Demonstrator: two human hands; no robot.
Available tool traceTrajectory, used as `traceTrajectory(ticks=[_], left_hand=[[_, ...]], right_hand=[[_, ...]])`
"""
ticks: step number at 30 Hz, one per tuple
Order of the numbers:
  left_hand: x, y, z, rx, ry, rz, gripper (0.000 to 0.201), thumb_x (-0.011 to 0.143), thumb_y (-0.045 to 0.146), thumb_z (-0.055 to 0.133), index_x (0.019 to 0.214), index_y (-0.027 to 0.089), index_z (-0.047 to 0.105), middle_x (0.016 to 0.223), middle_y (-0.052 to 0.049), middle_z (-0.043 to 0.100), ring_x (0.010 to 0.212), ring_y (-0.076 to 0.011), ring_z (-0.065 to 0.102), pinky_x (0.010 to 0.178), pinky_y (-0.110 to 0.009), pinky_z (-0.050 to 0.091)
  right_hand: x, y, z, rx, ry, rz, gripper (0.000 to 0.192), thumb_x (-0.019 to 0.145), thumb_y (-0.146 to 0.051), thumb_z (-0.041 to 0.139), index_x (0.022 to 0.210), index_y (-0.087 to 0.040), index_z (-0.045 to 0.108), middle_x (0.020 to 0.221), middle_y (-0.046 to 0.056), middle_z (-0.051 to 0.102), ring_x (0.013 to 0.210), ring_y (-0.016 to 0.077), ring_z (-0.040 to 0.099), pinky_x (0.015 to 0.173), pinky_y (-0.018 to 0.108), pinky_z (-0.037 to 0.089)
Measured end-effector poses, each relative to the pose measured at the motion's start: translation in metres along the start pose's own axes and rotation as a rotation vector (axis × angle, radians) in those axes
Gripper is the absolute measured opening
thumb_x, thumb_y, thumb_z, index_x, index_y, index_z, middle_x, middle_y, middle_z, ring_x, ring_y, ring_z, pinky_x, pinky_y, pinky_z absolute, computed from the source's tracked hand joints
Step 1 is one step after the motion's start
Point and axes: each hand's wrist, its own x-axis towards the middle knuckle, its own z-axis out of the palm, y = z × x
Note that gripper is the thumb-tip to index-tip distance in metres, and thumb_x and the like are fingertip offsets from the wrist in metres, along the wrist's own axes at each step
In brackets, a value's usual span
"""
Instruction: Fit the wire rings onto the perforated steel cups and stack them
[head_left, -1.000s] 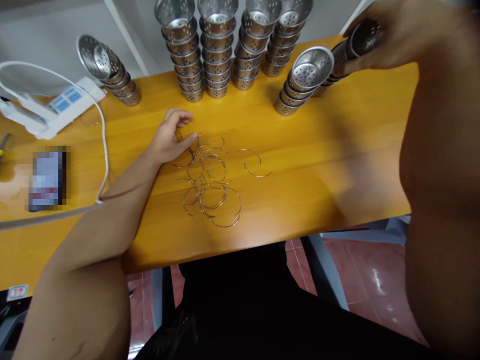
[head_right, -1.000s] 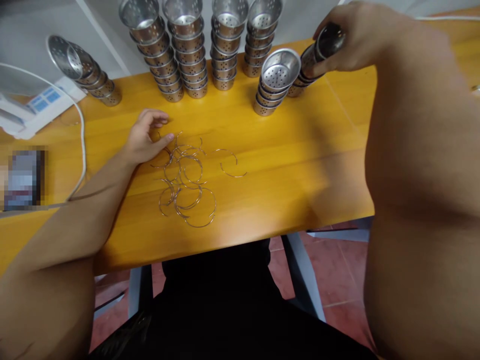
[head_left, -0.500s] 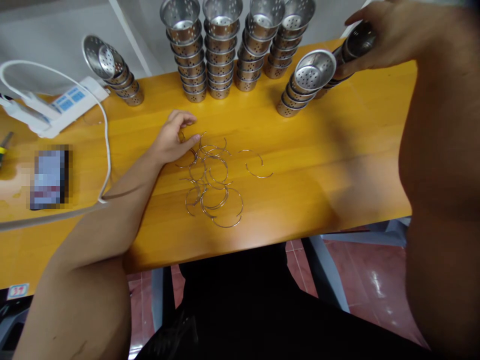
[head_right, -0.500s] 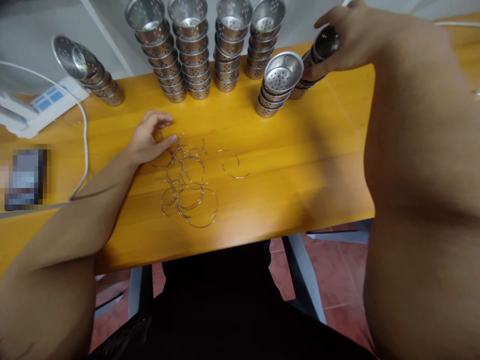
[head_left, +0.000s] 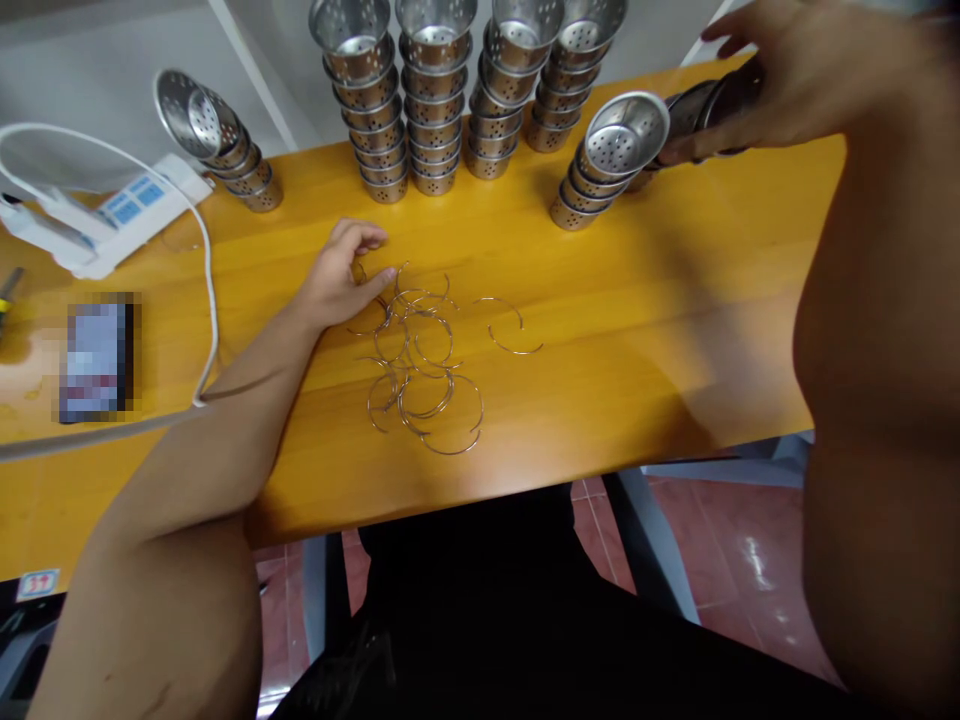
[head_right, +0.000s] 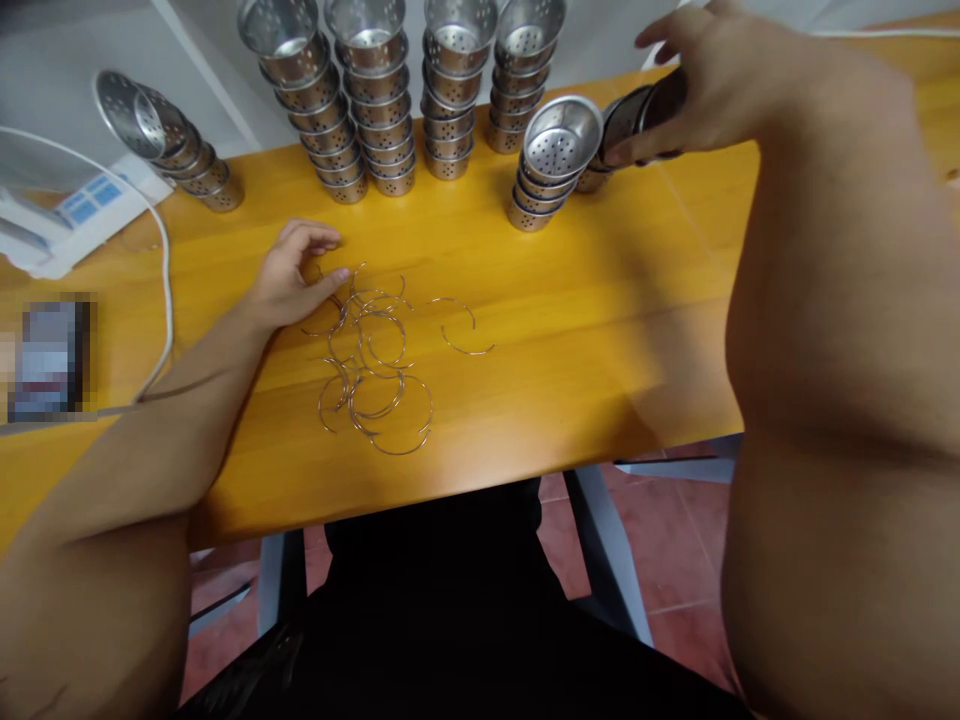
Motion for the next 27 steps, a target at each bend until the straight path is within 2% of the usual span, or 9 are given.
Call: traceTrajectory(ticks=[2, 5, 9, 15, 20, 24, 27], left_hand=[[0.000, -0.002, 0.000, 0.002, 0.002, 0.017, 0.052, 0.104, 0.029, 0.095, 0.151, 0.026, 0.075, 0.144, -0.013, 0.078, 0.131, -0.0340, 0.080, 0.118, -0.053, 0.073], [0.000, 0.001, 0.001, 0.027, -0.002, -0.043, 0.049, 0.105, 0.032, 0.097, 0.149, 0.025, 0.076, 0.146, -0.013, 0.078, 0.132, -0.0345, 0.080, 0.120, -0.055, 0.072], [0.001, 0.006, 0.000, 0.022, 0.003, -0.073, 0.045, 0.107, 0.035, 0.097, 0.146, 0.026, 0.076, 0.144, -0.013, 0.078, 0.133, -0.0347, 0.079, 0.122, -0.055, 0.072], [0.001, 0.005, 0.000, 0.020, -0.004, -0.071, 0.046, 0.107, 0.036, 0.096, 0.147, 0.026, 0.076, 0.144, -0.012, 0.077, 0.133, -0.0343, 0.079, 0.122, -0.055, 0.072], [0.000, 0.002, 0.000, 0.032, -0.009, -0.053, 0.047, 0.107, 0.036, 0.096, 0.149, 0.025, 0.077, 0.147, -0.014, 0.078, 0.135, -0.0352, 0.079, 0.123, -0.057, 0.072], [0.000, 0.002, 0.000, 0.021, 0.002, -0.053, 0.047, 0.108, 0.039, 0.098, 0.148, 0.026, 0.078, 0.146, -0.014, 0.078, 0.134, -0.0353, 0.079, 0.123, -0.057, 0.072], [0.000, 0.002, 0.000, 0.023, -0.001, -0.066, 0.046, 0.108, 0.039, 0.098, 0.148, 0.026, 0.078, 0.146, -0.015, 0.078, 0.135, -0.0358, 0.079, 0.124, -0.059, 0.073]], right_hand=[[-0.004, -0.008, 0.000, -0.003, -0.001, -0.030, 0.114, 0.090, -0.037, 0.119, 0.185, -0.003, 0.065, 0.177, 0.043, 0.065, 0.168, 0.0682, 0.065, 0.142, 0.080, 0.055], [-0.011, -0.022, 0.000, -0.001, 0.024, -0.042, 0.101, 0.093, -0.027, 0.117, 0.177, 0.006, 0.071, 0.170, 0.049, 0.067, 0.166, 0.0701, 0.066, 0.140, 0.080, 0.055], [-0.019, -0.033, 0.000, 0.014, 0.046, -0.016, 0.090, 0.096, -0.020, 0.113, 0.172, 0.009, 0.075, 0.162, 0.046, 0.075, 0.160, 0.0692, 0.071, 0.138, 0.078, 0.057], [-0.023, -0.040, 0.003, 0.092, 0.099, 0.048, 0.076, 0.101, -0.016, 0.109, 0.167, 0.009, 0.080, 0.158, 0.045, 0.079, 0.153, 0.0657, 0.078, 0.135, 0.075, 0.061], [-0.023, -0.042, 0.011, 0.106, 0.135, 0.043, 0.075, 0.102, -0.013, 0.106, 0.168, 0.010, 0.079, 0.157, 0.045, 0.079, 0.151, 0.0643, 0.081, 0.133, 0.074, 0.064], [-0.025, -0.042, 0.014, 0.150, 0.178, 0.102, 0.076, 0.095, -0.007, 0.110, 0.165, 0.003, 0.084, 0.158, 0.041, 0.081, 0.138, 0.0583, 0.089, 0.127, 0.070, 0.070], [-0.023, -0.039, 0.015, 0.129, 0.189, 0.096, 0.079, 0.090, -0.004, 0.113, 0.164, 0.003, 0.085, 0.163, 0.044, 0.076, 0.143, 0.0591, 0.087, 0.128, 0.066, 0.070]])
